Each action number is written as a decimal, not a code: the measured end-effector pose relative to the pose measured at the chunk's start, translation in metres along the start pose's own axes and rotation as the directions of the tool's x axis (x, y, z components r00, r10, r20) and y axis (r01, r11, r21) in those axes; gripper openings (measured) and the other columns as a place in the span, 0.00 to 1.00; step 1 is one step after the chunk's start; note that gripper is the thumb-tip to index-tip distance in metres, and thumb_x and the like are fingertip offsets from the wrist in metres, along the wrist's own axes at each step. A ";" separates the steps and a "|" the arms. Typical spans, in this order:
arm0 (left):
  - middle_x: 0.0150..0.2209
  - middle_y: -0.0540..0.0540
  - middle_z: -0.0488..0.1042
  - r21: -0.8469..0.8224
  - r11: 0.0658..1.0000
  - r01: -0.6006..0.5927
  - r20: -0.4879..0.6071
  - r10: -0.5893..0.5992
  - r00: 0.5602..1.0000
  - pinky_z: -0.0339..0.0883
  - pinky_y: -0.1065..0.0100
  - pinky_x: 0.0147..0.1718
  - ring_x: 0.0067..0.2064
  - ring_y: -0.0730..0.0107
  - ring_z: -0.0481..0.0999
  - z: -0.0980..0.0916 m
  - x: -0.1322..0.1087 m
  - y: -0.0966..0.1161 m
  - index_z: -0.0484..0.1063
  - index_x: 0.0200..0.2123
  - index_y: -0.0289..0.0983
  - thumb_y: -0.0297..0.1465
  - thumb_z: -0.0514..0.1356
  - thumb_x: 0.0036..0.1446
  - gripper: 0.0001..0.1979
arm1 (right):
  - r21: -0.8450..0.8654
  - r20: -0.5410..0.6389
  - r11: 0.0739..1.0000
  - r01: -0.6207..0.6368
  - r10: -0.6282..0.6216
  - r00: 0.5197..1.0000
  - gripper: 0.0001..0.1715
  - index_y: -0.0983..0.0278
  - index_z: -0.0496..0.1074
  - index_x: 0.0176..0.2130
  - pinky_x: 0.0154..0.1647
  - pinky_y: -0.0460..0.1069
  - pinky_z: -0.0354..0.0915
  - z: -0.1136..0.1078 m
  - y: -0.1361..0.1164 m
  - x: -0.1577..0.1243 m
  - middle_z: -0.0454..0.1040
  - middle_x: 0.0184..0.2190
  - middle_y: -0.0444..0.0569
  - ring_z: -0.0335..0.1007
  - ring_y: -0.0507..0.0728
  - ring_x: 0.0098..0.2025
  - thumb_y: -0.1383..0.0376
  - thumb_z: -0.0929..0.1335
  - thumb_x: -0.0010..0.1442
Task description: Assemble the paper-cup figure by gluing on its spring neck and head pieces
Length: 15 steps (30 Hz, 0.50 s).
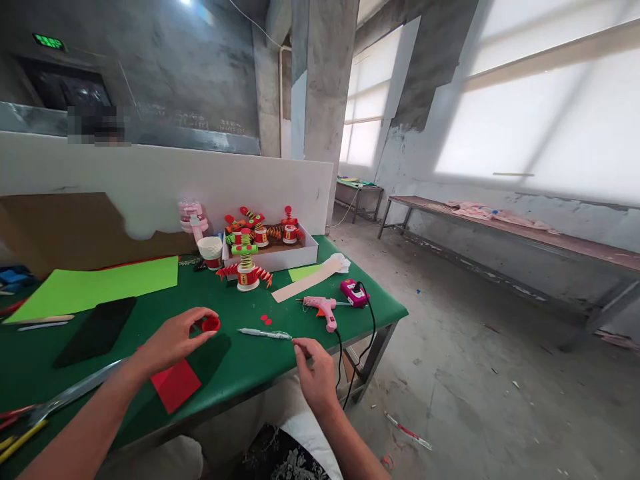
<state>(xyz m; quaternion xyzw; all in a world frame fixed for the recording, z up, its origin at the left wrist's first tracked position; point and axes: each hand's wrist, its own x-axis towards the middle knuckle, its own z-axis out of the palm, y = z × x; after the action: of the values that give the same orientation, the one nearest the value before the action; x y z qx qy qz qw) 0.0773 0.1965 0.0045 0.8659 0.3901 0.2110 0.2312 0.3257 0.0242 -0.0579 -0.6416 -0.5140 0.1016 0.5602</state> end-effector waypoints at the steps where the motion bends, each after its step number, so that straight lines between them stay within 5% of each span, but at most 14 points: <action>1: 0.40 0.45 0.79 0.011 1.000 -0.009 0.008 0.009 1.000 0.69 0.62 0.41 0.41 0.59 0.77 0.006 -0.007 0.006 0.74 0.37 0.42 0.44 0.55 0.55 0.15 | 0.024 0.040 1.000 0.007 -0.008 0.999 0.16 0.62 0.80 0.39 0.40 0.50 0.75 0.004 -0.004 -0.008 0.83 0.36 0.53 0.80 0.59 0.38 0.60 0.64 0.65; 5: 0.40 0.42 0.79 0.108 0.994 0.010 -0.039 -0.006 0.999 0.69 0.59 0.43 0.43 0.56 0.77 0.040 -0.028 0.015 0.76 0.39 0.40 0.41 0.54 0.58 0.15 | 0.098 0.250 0.992 0.082 -0.105 0.963 0.14 0.61 0.79 0.41 0.43 0.48 0.73 0.014 -0.024 -0.045 0.83 0.36 0.52 0.80 0.57 0.40 0.64 0.64 0.66; 10: 0.44 0.38 0.79 0.366 0.930 0.036 -0.176 0.031 0.984 0.69 0.55 0.45 0.46 0.51 0.76 0.075 -0.039 0.008 0.75 0.48 0.38 0.35 0.51 0.61 0.18 | 0.102 0.533 0.986 0.135 -0.169 0.829 0.16 0.60 0.79 0.44 0.44 0.48 0.71 0.014 -0.015 -0.092 0.83 0.38 0.51 0.80 0.57 0.41 0.65 0.63 0.65; 15: 0.48 0.36 0.79 0.481 0.874 0.072 -0.234 0.049 0.971 0.68 0.55 0.44 0.49 0.49 0.75 0.081 -0.044 0.009 0.69 0.58 0.36 0.35 0.53 0.62 0.23 | 0.058 0.700 0.969 -0.241 0.132 0.701 0.11 0.60 0.76 0.31 0.38 0.49 0.71 0.028 0.041 -0.125 0.81 0.29 0.47 0.79 0.58 0.35 0.65 0.64 0.56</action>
<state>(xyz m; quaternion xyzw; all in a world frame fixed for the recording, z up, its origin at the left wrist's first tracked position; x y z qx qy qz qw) 0.1001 0.1376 -0.0635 0.8619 0.4607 0.2076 -0.0412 0.2722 -0.0493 -0.1572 -0.5633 -0.6090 0.4269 0.3599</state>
